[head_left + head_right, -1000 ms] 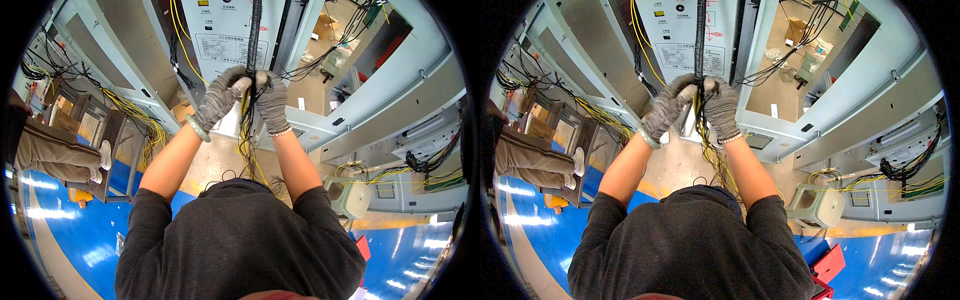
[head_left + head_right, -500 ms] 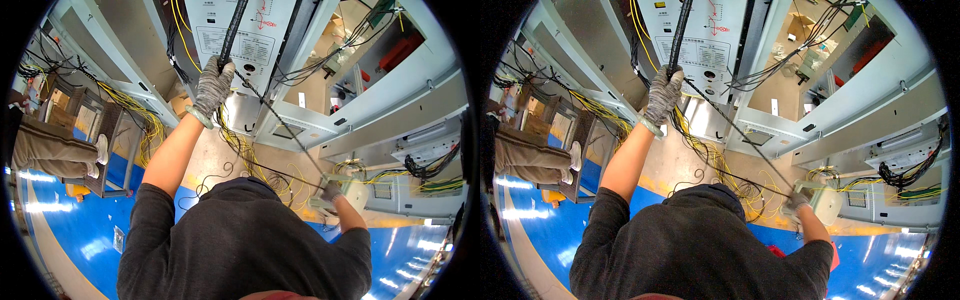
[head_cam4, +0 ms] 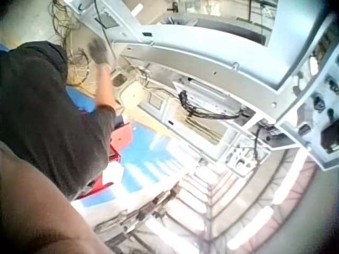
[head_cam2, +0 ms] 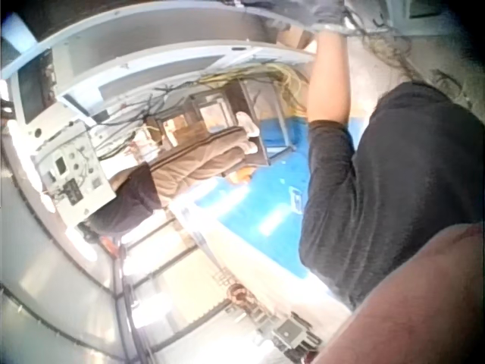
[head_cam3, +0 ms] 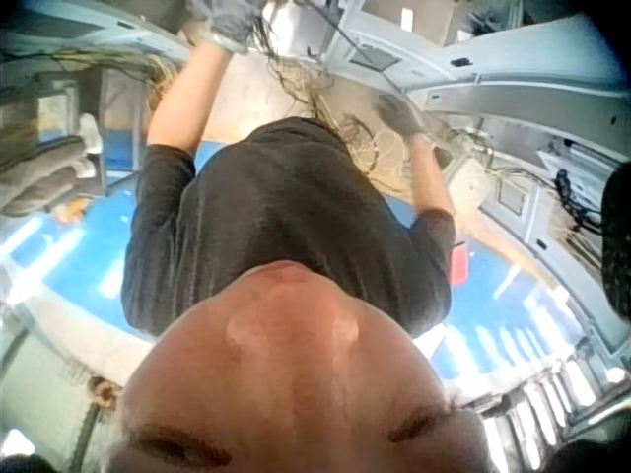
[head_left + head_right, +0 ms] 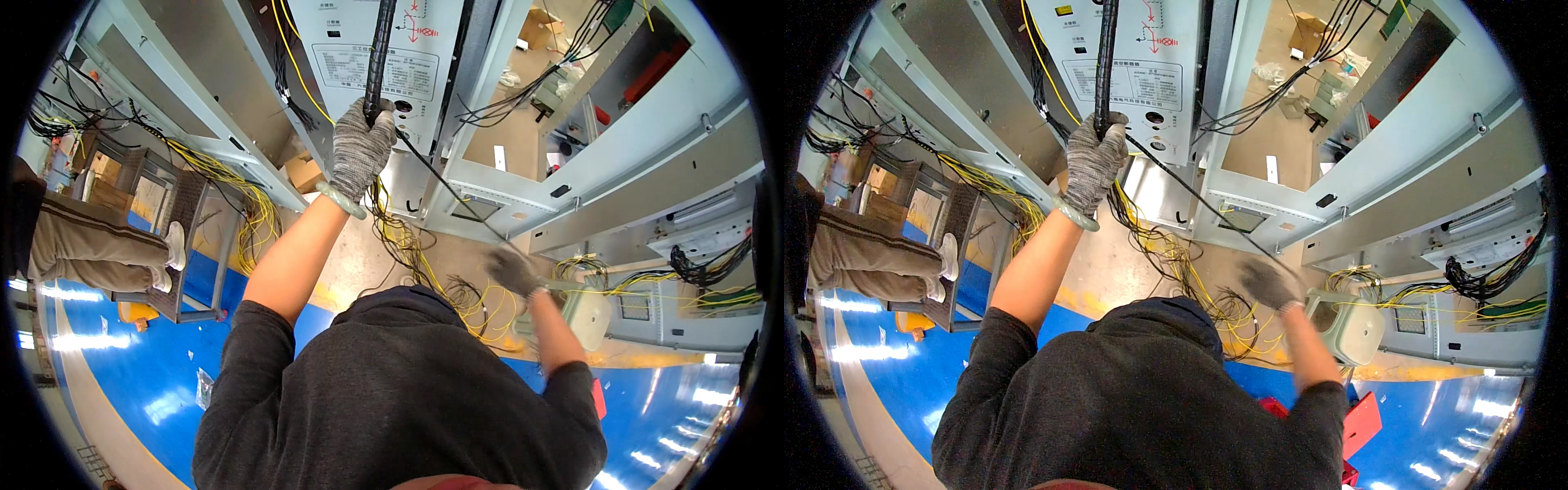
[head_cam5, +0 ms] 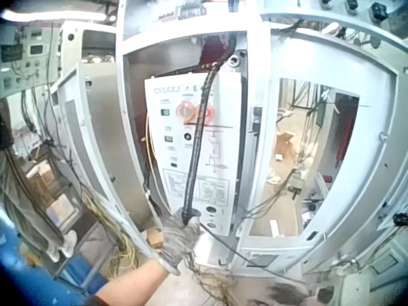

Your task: The person gathers loose yellow and black cables from an open electrical cabinet, aligns them, and secures them with black cable ties. They then pull the bundled cables downward and continue organizing the remaining wires inside the cabinet.

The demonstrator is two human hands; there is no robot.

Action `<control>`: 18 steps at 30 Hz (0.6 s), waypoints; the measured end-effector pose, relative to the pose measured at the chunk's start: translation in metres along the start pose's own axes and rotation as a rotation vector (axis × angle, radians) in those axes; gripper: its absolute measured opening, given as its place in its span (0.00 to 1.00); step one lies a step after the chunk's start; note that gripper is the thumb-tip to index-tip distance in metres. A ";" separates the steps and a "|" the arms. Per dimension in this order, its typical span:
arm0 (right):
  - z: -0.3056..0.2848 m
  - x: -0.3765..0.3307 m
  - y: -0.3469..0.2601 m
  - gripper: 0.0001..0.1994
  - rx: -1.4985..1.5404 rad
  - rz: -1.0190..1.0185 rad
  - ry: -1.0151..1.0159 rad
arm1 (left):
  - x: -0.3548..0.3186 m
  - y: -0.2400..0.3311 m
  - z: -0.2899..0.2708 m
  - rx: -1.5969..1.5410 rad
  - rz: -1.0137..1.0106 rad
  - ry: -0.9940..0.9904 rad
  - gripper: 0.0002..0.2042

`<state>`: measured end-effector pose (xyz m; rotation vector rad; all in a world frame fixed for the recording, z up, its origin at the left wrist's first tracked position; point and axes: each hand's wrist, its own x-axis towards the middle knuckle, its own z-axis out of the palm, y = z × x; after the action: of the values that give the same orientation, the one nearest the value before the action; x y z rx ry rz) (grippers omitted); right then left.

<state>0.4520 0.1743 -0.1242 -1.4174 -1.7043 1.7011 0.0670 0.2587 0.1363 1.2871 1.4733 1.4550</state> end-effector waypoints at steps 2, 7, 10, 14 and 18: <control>0.091 0.036 -0.188 0.26 -0.161 -0.527 0.164 | -0.007 0.009 0.002 -0.060 -0.032 -0.036 0.07; 0.141 0.085 -0.309 0.29 -0.039 -0.715 0.353 | -0.007 0.030 -0.020 -0.179 0.005 -0.429 0.12; 0.130 0.078 -0.312 0.25 0.028 -0.595 0.196 | 0.007 0.015 -0.046 0.267 0.313 -0.496 0.19; 0.125 0.076 -0.308 0.21 0.019 -0.742 0.327 | -0.006 0.035 -0.023 0.873 0.482 -0.269 0.13; 0.119 0.055 -0.328 0.20 -0.198 -0.589 0.473 | -0.007 0.025 -0.028 0.930 0.615 -0.184 0.12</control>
<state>0.2029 0.2255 0.1206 -1.1132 -1.7951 0.8313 0.0469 0.2405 0.1631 2.5312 1.7792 0.9049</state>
